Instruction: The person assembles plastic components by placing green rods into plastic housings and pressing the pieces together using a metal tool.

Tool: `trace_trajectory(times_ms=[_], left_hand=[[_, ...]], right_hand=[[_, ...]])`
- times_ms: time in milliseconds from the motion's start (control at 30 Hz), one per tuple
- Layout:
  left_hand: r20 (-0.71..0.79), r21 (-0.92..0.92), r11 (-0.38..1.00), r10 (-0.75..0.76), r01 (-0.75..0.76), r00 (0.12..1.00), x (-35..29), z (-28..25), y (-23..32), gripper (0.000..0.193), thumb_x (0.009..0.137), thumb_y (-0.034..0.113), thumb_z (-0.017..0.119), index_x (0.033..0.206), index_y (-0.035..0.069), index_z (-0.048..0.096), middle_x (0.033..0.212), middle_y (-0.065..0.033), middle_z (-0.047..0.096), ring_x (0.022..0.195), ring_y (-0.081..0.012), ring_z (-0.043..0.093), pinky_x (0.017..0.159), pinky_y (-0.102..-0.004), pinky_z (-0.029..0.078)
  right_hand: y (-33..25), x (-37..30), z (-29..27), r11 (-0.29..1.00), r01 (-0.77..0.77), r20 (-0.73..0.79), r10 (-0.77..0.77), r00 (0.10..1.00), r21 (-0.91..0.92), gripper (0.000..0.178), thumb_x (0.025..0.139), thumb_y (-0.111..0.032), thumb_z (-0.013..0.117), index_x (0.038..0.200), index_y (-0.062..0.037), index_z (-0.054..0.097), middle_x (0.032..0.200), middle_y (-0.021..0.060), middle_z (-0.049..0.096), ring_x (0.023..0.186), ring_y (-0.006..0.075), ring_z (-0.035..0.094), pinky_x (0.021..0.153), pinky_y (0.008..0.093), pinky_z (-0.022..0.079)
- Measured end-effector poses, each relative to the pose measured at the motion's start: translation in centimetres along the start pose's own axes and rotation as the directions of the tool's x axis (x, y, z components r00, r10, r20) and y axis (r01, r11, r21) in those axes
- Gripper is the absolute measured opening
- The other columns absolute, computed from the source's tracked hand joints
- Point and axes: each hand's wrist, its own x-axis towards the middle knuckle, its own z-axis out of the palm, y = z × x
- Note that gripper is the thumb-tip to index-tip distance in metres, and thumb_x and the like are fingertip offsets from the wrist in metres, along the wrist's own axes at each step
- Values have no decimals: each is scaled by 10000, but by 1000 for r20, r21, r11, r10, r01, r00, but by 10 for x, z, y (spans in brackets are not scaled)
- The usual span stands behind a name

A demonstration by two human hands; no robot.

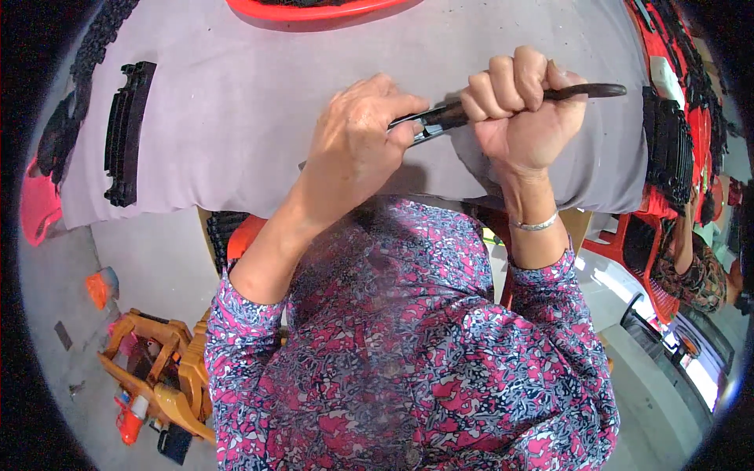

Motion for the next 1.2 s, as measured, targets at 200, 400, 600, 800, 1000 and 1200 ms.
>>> trace_trajectory(times_ms=[200,400,600,800,1000,1200], left_hand=[[0,-9,1000,-9,9,1000,-1,1,-1,188,802,42,703,983,-10,720,794,-123,605,747,-268,613,692,-374,485],[1,-10,1000,-2,2,1000,0,2,0,192,803,61,715,982,-10,721,788,-122,599,735,-266,605,687,-374,481],[-1,21,1000,-16,16,1000,0,2,2,187,801,73,721,974,1,724,785,-118,600,740,-272,607,688,-379,481],[12,55,998,-4,3,1000,1,2,3,182,799,78,721,968,10,726,792,-118,606,743,-274,609,688,-383,481],[-23,51,999,19,-18,1000,1,3,2,181,789,60,727,960,2,718,756,-119,578,701,-271,589,662,-380,472],[-23,57,998,4,-3,1000,2,3,4,190,785,51,733,967,-1,718,722,-110,538,644,-258,543,617,-369,446]], right_hand=[[-5,1,3,995,11,32,-14,999,98,548,940,-570,399,605,-146,304,530,-43,225,483,101,159,454,294,147],[-3,0,2,999,18,34,-19,999,36,545,941,-564,403,604,-145,309,524,-44,227,478,99,153,447,294,139],[-3,0,4,999,24,16,-24,1000,26,548,944,-564,397,601,-147,304,523,-47,224,477,96,151,445,293,135],[0,0,4,998,15,1,-15,1000,54,549,944,-568,391,601,-148,303,525,-49,227,477,95,149,445,292,132],[1,0,5,998,37,1,-37,999,60,551,942,-572,391,602,-145,312,527,-48,231,477,96,153,444,293,134],[-1,-3,9,999,33,29,-34,999,20,583,932,-613,409,602,-141,317,530,-48,234,476,93,154,443,292,136]])
